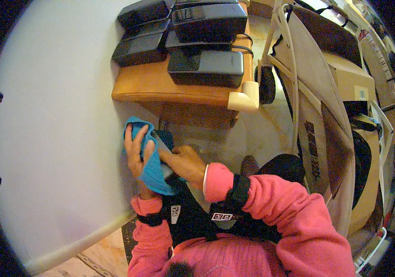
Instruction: The person sits on the floor and wipes several small rectangular electronic devices with a blue cloth. They pick up each device from a wooden table, wipe it thoroughly, and place it back on the table. The person repeats this process for multiple devices.
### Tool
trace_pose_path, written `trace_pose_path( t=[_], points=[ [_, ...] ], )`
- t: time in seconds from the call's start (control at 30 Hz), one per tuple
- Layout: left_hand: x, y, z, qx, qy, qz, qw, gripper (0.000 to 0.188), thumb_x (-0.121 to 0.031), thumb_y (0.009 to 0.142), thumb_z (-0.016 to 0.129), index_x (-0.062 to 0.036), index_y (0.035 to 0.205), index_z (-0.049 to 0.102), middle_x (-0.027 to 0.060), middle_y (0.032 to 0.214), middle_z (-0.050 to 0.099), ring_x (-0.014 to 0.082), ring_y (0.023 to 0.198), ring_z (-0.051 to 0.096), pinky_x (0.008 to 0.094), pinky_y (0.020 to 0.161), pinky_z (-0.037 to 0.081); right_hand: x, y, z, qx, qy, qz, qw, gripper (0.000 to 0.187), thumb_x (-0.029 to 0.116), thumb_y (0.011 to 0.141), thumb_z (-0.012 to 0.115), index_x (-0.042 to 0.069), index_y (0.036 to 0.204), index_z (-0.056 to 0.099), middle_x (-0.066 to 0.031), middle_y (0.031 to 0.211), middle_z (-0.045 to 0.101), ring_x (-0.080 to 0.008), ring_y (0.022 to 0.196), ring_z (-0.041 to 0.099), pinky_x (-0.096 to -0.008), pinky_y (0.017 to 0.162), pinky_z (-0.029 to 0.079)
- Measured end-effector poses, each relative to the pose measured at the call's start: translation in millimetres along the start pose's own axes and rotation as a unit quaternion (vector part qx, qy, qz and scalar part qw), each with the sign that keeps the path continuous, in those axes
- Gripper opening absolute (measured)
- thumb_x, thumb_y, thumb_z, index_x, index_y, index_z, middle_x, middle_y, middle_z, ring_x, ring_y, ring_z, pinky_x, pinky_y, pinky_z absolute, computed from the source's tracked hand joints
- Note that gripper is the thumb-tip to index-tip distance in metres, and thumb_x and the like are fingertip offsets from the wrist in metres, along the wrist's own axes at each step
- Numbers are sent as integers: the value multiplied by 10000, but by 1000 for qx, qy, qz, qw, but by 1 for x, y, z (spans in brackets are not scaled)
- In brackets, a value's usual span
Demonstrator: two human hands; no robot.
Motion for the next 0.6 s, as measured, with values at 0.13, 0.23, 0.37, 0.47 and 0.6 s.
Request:
trace_pose_path(
  t=[0.13,0.23,0.37,0.47,0.6],
  points=[
    [15,14,0,39,-153,-190,969,327,-328,905,582,-43,1054,643,104,1055,572,169,916,533,293,824,418,-1,-5,-6,18,-66,13,998,566,483,804,672,-65,944,672,-119,818,673,-174,711,635,-296,627,500],
    [44,6,-7,54,-283,-231,929,306,-308,946,505,-46,1047,628,30,944,562,121,811,494,297,712,415,-2,-7,-2,47,-45,-8,998,602,492,788,698,-68,1003,655,-108,869,667,-151,755,625,-283,651,497],
    [123,-55,-2,34,-427,-362,828,395,-388,963,428,-98,1223,495,65,1091,532,196,960,502,370,884,396,-4,-14,3,-1,-106,-36,994,669,507,758,719,-83,1061,629,-135,924,666,-181,806,634,-307,686,505],
    [179,-93,0,72,-541,-410,731,485,-433,972,386,-125,1347,389,91,1226,490,248,1090,492,415,1011,375,2,-9,5,-23,-187,-119,975,814,580,718,699,-134,1091,582,-251,974,647,-294,876,651,-361,773,508],
    [144,-133,37,147,-761,-210,596,523,-415,988,364,-106,1405,295,102,1360,396,253,1210,420,403,1049,340,9,-9,3,-78,-262,-176,946,806,570,700,711,-128,1080,573,-309,965,635,-376,867,658,-398,794,513]
  ],
)
Point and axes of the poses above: each hand's wrist, its own y-axis towards the middle knuckle, its own z-axis out of the palm, x = y × z, the point moved 1 cm from there along y, towards the middle knuckle
